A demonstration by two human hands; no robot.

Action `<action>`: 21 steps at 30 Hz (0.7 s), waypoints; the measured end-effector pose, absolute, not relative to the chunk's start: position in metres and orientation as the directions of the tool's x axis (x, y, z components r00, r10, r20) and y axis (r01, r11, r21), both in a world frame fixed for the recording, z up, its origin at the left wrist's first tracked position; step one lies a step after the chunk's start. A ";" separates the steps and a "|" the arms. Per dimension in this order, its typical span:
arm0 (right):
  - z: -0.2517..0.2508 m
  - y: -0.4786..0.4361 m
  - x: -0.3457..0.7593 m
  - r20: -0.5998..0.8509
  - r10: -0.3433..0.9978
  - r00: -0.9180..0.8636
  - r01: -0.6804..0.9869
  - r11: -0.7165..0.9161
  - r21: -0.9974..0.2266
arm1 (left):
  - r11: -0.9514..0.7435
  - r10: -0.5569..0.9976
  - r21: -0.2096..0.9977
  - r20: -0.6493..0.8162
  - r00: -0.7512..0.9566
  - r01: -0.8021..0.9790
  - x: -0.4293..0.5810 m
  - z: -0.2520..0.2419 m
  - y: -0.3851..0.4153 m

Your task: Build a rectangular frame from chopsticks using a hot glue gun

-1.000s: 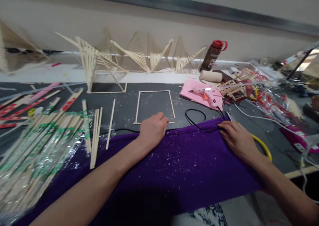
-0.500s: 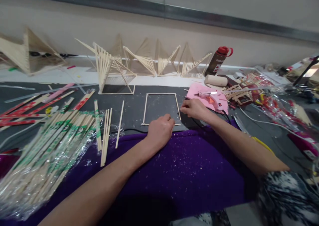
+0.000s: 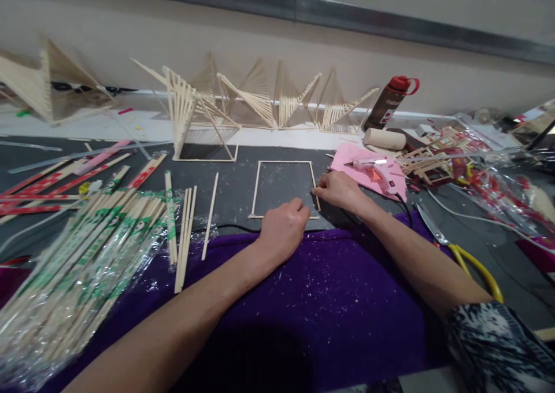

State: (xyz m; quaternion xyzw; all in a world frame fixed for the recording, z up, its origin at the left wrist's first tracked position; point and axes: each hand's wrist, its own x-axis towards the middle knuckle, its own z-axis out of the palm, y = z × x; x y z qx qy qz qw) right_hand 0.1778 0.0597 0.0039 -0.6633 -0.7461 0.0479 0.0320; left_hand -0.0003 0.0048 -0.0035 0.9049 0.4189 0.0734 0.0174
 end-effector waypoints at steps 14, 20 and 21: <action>0.001 0.060 0.173 -0.030 0.997 -0.077 0.992 0.074 -0.107 | -0.641 0.764 0.048 0.135 0.631 0.766 0.002 -0.005 0.005; -0.002 0.060 0.173 -0.014 0.997 -0.081 0.990 0.079 -0.113 | -0.640 0.765 0.051 0.135 0.630 0.767 0.002 -0.005 0.008; -0.002 0.061 0.173 -0.008 0.996 -0.084 0.990 0.083 -0.114 | -0.640 0.765 0.055 0.135 0.629 0.766 0.002 -0.006 0.008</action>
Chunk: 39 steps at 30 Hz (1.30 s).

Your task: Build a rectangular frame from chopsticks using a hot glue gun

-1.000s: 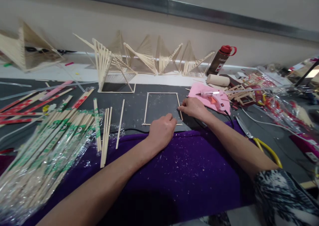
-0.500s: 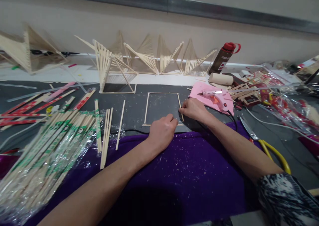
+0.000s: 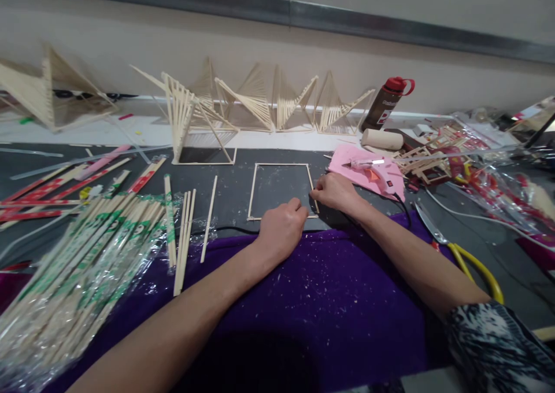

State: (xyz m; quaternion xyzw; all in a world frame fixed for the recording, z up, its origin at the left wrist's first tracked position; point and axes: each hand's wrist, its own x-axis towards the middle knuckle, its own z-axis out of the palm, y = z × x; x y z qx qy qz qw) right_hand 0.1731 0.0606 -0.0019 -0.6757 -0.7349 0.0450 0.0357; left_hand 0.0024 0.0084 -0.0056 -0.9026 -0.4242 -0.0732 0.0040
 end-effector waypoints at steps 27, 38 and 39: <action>0.000 0.061 0.173 -0.060 0.992 -0.115 0.990 0.110 -0.090 | -0.656 0.750 0.046 0.158 0.642 0.754 0.003 -0.006 0.018; 0.002 0.060 0.171 -0.092 0.988 -0.124 0.990 0.117 -0.079 | -0.684 0.721 0.025 0.173 0.671 0.729 0.003 -0.007 0.017; 0.002 0.059 0.172 -0.082 0.988 -0.128 0.989 0.121 -0.088 | -0.683 0.722 0.022 0.176 0.670 0.730 0.004 -0.007 0.015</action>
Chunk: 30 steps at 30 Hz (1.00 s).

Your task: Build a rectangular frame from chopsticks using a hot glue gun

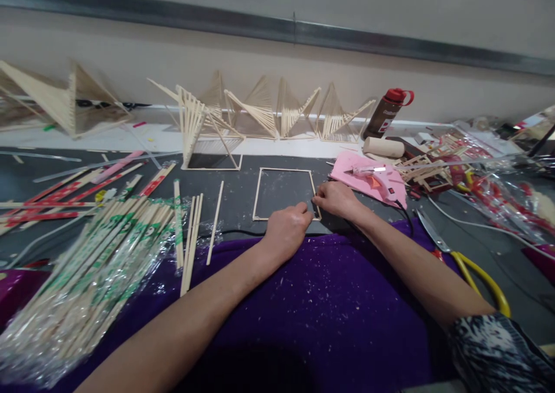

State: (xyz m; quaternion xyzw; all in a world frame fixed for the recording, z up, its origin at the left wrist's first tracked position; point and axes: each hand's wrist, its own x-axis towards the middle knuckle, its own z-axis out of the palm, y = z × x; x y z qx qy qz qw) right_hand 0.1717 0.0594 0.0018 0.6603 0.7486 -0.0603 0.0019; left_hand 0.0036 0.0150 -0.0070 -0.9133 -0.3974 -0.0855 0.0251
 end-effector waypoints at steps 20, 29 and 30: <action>0.005 -0.004 0.196 0.068 0.899 -0.434 0.848 0.433 -0.305 | -0.649 0.758 0.143 0.211 0.618 0.747 -0.017 0.013 0.007; 0.000 0.003 0.197 0.130 0.855 -0.503 0.775 0.512 -0.369 | -0.454 0.886 0.115 0.162 0.434 0.884 -0.083 0.021 0.019; -0.001 0.003 0.197 0.135 0.855 -0.500 0.775 0.512 -0.370 | -0.447 0.890 0.129 0.166 0.425 0.885 -0.086 0.018 0.017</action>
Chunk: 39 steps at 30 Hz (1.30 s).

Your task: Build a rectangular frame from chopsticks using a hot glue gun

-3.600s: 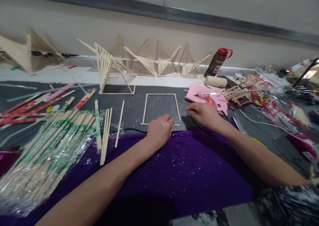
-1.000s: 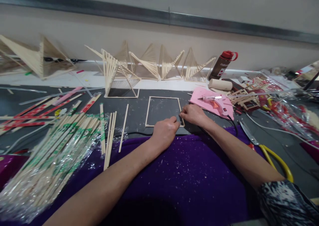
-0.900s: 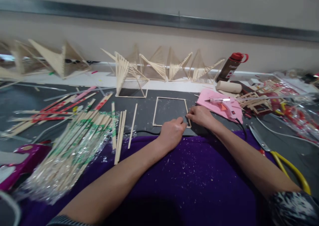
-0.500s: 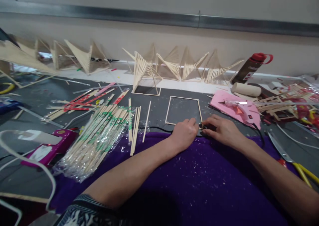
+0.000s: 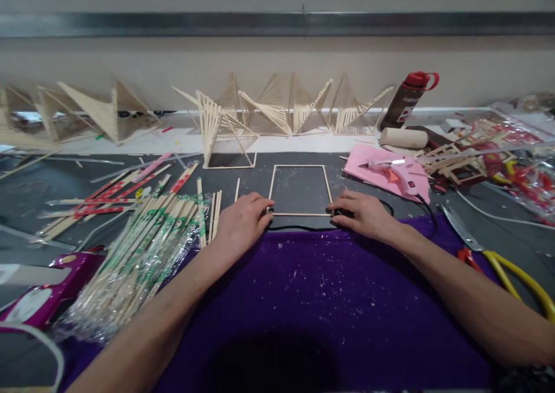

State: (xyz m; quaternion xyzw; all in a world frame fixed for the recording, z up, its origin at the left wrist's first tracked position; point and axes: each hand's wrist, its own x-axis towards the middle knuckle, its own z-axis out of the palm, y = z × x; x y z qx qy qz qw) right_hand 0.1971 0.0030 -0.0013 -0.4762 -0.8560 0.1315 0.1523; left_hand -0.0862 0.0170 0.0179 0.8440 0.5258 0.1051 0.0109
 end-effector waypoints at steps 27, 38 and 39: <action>-0.012 0.010 0.196 0.157 0.862 -0.482 0.773 0.503 -0.387 | -0.465 0.882 0.164 0.178 0.437 0.870 -0.083 0.002 0.016; -0.010 0.013 0.193 0.152 0.868 -0.472 0.760 0.488 -0.429 | -0.465 0.880 0.123 0.173 0.442 0.877 -0.080 0.003 0.016; -0.010 0.013 0.193 0.152 0.868 -0.473 0.760 0.489 -0.428 | -0.468 0.878 0.123 0.174 0.445 0.875 -0.080 0.003 0.017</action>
